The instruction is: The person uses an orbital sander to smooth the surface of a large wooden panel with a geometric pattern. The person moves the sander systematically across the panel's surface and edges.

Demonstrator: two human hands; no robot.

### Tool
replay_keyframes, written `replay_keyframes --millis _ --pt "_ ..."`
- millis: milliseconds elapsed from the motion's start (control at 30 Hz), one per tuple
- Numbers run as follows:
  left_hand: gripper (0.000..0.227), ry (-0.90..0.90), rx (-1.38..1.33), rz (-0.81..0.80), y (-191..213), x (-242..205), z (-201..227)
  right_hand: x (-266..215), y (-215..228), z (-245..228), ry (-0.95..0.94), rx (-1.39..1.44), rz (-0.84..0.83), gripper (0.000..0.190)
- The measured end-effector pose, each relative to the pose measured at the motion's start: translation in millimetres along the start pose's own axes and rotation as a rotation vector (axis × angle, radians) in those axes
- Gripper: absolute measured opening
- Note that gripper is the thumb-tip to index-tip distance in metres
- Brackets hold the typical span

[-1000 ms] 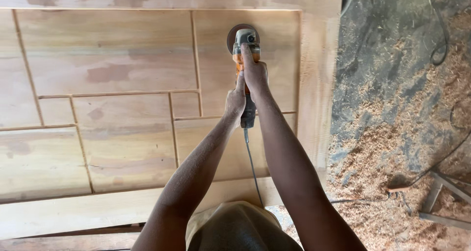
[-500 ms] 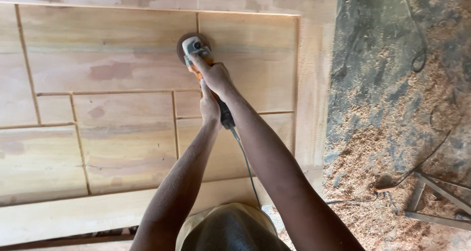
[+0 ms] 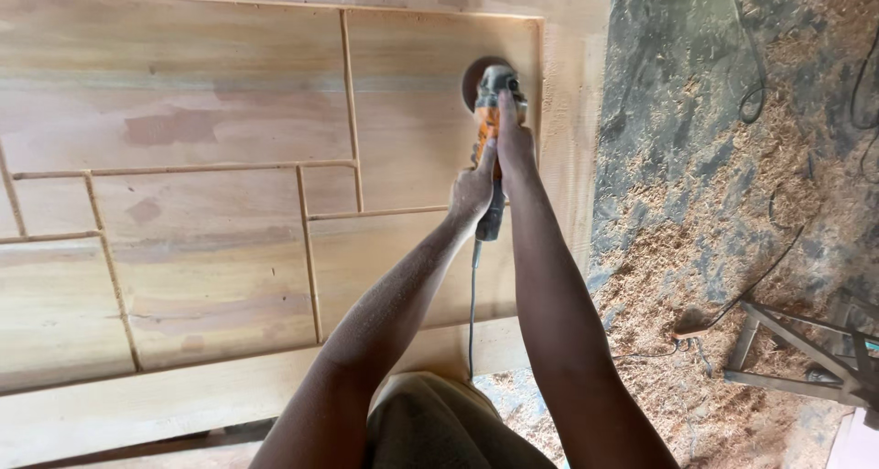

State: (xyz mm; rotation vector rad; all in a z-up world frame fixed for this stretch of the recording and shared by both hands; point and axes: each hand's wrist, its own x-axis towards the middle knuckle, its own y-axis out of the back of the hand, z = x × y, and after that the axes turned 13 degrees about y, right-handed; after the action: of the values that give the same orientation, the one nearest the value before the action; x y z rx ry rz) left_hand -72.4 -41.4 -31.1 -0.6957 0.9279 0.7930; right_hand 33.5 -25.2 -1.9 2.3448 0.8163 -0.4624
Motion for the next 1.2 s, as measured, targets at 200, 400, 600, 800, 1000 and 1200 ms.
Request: replay_keyframes --millis 200,400,600,800,1000,1200 --pt "0.085 0.013 -0.167 0.032 50 -18 6 -26 -49 -17 0.062 0.205 -0.159 0.075" --pt "0.09 -0.038 -0.299 0.101 101 -9 -12 -37 -115 -15 0.172 0.09 -0.275 0.067" --pt "0.087 -0.13 -0.544 0.089 126 -13 -19 -50 -156 -19 0.349 -0.151 -0.377 0.078" --pt "0.09 -0.033 -0.242 0.156 38 -5 -28 -29 -61 -5 0.208 -0.062 -0.306 0.078" --pt "0.096 0.02 -0.01 0.082 -54 -2 -19 2 46 15 0.069 -0.063 -0.165 0.084" --pt "0.1 -0.007 0.036 0.08 -70 10 -9 23 63 19 0.048 -0.017 -0.114 0.09"
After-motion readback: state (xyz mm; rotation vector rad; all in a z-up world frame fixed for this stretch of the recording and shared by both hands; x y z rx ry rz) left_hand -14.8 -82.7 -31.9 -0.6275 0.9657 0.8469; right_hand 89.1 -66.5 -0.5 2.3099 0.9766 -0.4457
